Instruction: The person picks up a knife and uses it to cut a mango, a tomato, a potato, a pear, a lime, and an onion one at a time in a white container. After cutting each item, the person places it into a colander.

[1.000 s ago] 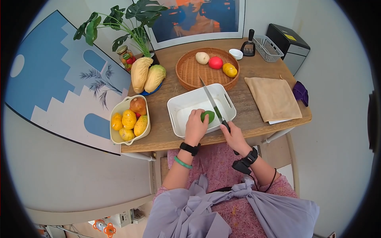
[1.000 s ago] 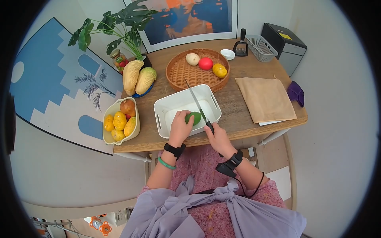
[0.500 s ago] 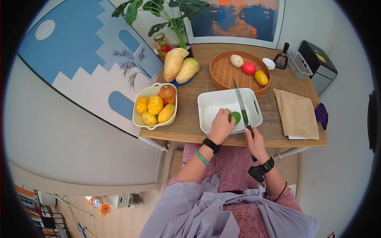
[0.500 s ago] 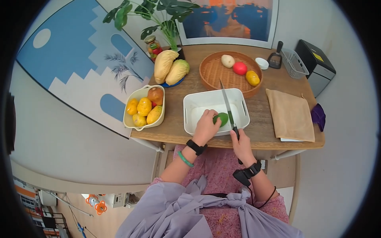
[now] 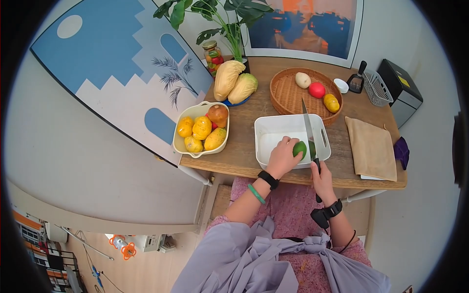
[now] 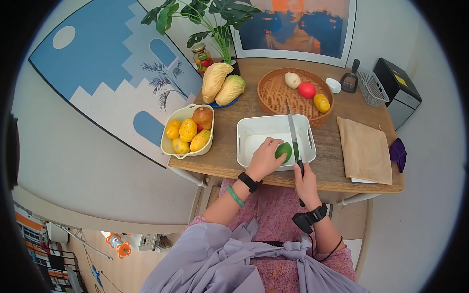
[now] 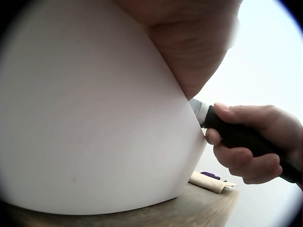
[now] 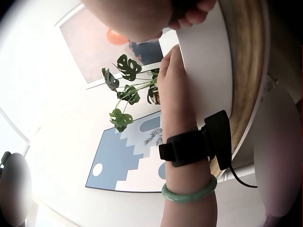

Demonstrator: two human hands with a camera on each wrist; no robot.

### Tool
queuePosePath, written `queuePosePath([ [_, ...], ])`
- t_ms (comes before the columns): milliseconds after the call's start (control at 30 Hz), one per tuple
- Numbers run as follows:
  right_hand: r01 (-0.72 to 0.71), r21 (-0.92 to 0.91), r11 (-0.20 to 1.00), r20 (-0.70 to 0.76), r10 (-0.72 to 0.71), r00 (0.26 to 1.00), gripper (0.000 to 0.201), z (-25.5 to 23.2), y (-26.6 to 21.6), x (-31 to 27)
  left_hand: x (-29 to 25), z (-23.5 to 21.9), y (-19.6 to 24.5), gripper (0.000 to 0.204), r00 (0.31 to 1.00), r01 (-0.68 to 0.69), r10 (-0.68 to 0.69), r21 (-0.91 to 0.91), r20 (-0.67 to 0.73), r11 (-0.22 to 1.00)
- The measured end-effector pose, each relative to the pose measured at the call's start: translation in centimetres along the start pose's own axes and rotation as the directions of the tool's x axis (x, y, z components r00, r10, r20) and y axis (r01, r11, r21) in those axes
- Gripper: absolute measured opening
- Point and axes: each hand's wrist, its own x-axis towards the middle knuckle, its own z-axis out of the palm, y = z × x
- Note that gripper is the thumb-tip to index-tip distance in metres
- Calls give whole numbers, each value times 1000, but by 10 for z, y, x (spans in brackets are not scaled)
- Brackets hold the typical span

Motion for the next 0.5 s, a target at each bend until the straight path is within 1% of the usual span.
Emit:
queuePosePath([
  [33,1,2,1000,1,-1,1000,35,1,2,0,0,1,-1,37,1000,0,0,3,-1,1000],
  [100,94,-27,995,9,-94,996,34,2,9,2,1,3,-4,39,999,-8,8,-8,42,1000],
  [133,97,-24,995,9,-97,995,34,2,6,1,2,3,-5,39,999,-9,10,-5,40,1000],
  [200,42,72,996,6,-43,999,32,1,-5,-3,4,4,-8,41,993,43,-37,-51,110,998],
  [233,44,75,996,9,-45,999,32,2,-2,-2,5,3,-7,41,993,44,-39,-48,108,998],
  [300,31,85,996,12,-32,999,32,4,6,-1,8,4,-3,43,972,128,-118,-40,204,991],
  [333,30,87,996,15,-32,999,32,4,5,-1,10,7,-3,43,972,131,-121,-38,203,991],
  [400,-10,157,988,29,6,1000,33,2,2,-2,16,13,-3,44,953,146,-121,-74,277,986],
  [433,-9,159,987,31,4,1000,33,2,1,-1,18,16,-1,44,953,147,-122,-72,276,987],
  [500,-6,186,983,23,2,1000,32,3,0,-2,22,19,2,49,928,239,-182,-144,325,960],
])
